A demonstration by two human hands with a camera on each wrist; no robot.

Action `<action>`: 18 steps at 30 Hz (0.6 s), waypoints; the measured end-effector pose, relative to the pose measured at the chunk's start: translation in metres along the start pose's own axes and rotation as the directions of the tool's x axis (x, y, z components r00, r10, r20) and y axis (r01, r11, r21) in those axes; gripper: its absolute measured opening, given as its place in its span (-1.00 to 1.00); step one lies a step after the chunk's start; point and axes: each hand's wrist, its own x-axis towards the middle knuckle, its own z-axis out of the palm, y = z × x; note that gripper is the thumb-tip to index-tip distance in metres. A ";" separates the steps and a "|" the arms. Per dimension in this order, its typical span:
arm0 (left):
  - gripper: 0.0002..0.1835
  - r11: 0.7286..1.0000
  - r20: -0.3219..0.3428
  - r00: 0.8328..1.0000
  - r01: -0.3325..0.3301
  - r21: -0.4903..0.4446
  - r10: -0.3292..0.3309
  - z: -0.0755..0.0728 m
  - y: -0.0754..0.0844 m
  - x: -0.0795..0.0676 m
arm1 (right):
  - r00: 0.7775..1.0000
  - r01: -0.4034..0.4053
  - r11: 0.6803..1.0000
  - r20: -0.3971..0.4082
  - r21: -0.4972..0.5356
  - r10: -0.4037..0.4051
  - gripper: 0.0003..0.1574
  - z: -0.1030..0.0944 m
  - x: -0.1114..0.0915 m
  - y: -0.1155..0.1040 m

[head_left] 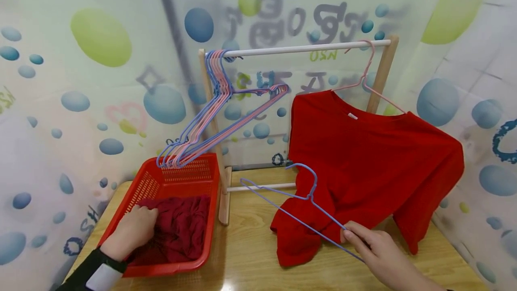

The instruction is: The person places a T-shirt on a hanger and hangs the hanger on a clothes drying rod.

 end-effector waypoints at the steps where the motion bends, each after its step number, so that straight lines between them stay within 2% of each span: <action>1: -0.96 1.000 -0.017 1.000 0.018 -0.006 -0.019 -0.002 0.000 -0.001 | 1.000 0.000 1.000 0.001 -0.001 0.000 -0.57 0.000 0.000 0.000; 5: -0.90 0.995 -0.073 0.996 0.043 -0.089 -0.050 -0.015 0.001 -0.003 | 1.000 0.004 1.000 -0.015 -0.004 -0.004 -0.59 0.001 0.000 0.002; 9: -0.85 0.960 -0.068 0.995 0.046 -0.275 -0.067 -0.032 0.002 -0.007 | 1.000 -0.013 1.000 -0.025 -0.003 0.013 -0.62 0.002 -0.001 0.002; 15: -0.85 0.847 -0.026 0.998 0.031 -0.531 -0.052 -0.049 0.006 -0.015 | 0.997 -0.077 0.997 0.005 -0.013 0.077 -0.62 0.000 -0.001 0.000; 18: -0.83 0.760 0.010 0.999 0.047 -0.648 -0.053 -0.056 0.009 -0.018 | 0.995 -0.094 0.995 0.021 -0.013 0.095 -0.64 0.000 0.000 -0.001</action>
